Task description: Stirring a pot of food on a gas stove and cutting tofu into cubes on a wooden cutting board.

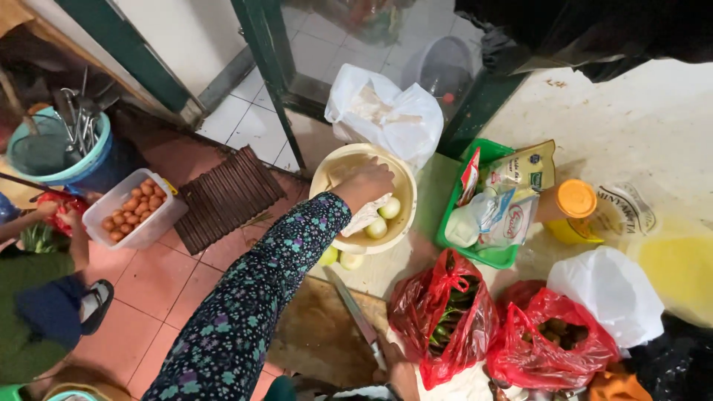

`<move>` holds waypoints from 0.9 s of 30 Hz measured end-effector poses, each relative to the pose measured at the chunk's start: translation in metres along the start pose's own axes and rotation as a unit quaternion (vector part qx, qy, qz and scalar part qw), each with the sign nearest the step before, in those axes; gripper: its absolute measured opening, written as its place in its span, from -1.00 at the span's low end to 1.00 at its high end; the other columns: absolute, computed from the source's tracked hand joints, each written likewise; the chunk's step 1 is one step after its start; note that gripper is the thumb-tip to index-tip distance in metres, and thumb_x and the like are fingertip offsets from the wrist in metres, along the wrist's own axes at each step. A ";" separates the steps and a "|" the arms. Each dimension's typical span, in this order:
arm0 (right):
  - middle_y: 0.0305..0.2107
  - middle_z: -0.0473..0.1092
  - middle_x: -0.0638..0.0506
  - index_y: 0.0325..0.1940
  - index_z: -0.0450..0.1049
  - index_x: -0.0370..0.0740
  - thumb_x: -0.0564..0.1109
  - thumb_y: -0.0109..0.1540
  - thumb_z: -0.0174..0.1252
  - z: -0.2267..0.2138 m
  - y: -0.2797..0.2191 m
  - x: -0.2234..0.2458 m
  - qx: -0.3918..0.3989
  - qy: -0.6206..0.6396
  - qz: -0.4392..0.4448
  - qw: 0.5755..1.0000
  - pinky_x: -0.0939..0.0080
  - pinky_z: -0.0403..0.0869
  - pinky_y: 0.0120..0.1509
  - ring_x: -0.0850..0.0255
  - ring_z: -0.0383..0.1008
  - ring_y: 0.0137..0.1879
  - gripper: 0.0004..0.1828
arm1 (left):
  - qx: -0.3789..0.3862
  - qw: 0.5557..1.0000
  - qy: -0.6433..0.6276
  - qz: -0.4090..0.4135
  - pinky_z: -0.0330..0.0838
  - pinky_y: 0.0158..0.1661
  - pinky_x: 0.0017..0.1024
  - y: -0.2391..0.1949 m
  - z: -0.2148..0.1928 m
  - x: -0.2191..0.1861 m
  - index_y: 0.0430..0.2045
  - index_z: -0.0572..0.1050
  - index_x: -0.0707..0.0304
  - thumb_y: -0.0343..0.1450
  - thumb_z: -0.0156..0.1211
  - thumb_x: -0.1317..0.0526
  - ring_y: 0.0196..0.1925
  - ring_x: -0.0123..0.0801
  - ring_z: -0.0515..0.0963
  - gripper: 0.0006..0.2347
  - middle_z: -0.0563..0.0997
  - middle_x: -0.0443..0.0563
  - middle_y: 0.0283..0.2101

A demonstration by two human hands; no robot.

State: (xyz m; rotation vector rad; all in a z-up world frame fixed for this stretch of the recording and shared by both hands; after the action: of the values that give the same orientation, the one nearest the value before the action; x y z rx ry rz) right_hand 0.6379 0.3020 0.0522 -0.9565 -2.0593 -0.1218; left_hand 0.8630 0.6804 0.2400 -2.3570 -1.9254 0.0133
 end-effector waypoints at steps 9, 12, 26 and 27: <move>0.17 0.38 -0.24 0.39 0.33 0.00 -0.34 -0.06 0.19 -0.067 -0.014 0.089 -0.094 0.022 0.031 0.995 -0.08 0.47 0.21 -0.24 0.43 0.24 -0.11 | -0.203 0.968 -0.132 0.068 0.36 0.09 -0.09 -0.013 0.013 0.014 -0.07 0.51 0.14 0.24 0.22 0.40 0.06 -0.08 0.51 -0.65 0.58 0.05 -0.14; 0.15 0.39 -0.26 0.36 0.32 -0.07 -0.28 0.00 0.20 -0.047 -0.021 0.073 -0.154 -0.014 -0.001 0.988 -0.10 0.50 0.13 -0.25 0.45 0.18 -0.20 | -0.180 0.968 -0.171 0.018 0.37 0.01 -0.09 -0.050 -0.044 -0.003 -0.09 0.43 0.19 0.19 0.31 0.38 0.06 0.01 0.52 -0.61 0.57 0.12 -0.13; -0.20 0.42 -0.11 0.19 0.46 -0.12 0.00 0.15 0.26 -0.011 -0.021 0.146 -0.246 -0.303 -0.020 0.921 -0.06 0.48 -0.07 -0.08 0.45 -0.06 -0.48 | -0.122 0.780 -0.566 -0.240 0.45 0.05 -0.20 -0.293 0.193 -0.175 0.11 0.38 0.22 0.23 0.41 0.16 0.09 -0.02 0.58 -0.46 0.58 0.19 0.02; -0.19 0.43 -0.10 0.15 0.48 -0.12 0.01 0.13 0.27 -0.014 -0.025 0.160 -0.256 -0.314 -0.016 0.914 -0.07 0.47 -0.07 -0.08 0.45 -0.05 -0.49 | -0.083 0.772 -0.570 -0.268 0.45 0.06 -0.21 -0.298 0.180 -0.175 0.15 0.37 0.19 0.26 0.40 0.10 0.11 -0.04 0.58 -0.45 0.58 0.15 0.05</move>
State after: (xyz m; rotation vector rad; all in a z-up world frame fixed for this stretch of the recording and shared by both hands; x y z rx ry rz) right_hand 0.5735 0.3727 0.1840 -1.4155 -2.7083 -0.4380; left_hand 0.5242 0.5808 0.0754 -1.8303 -3.0835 1.6144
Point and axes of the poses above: each hand's wrist, its own y-axis towards the middle knuckle, its own z-axis out of the palm, x = y × z, the point moved 3 cm from there along y, towards the middle knuckle
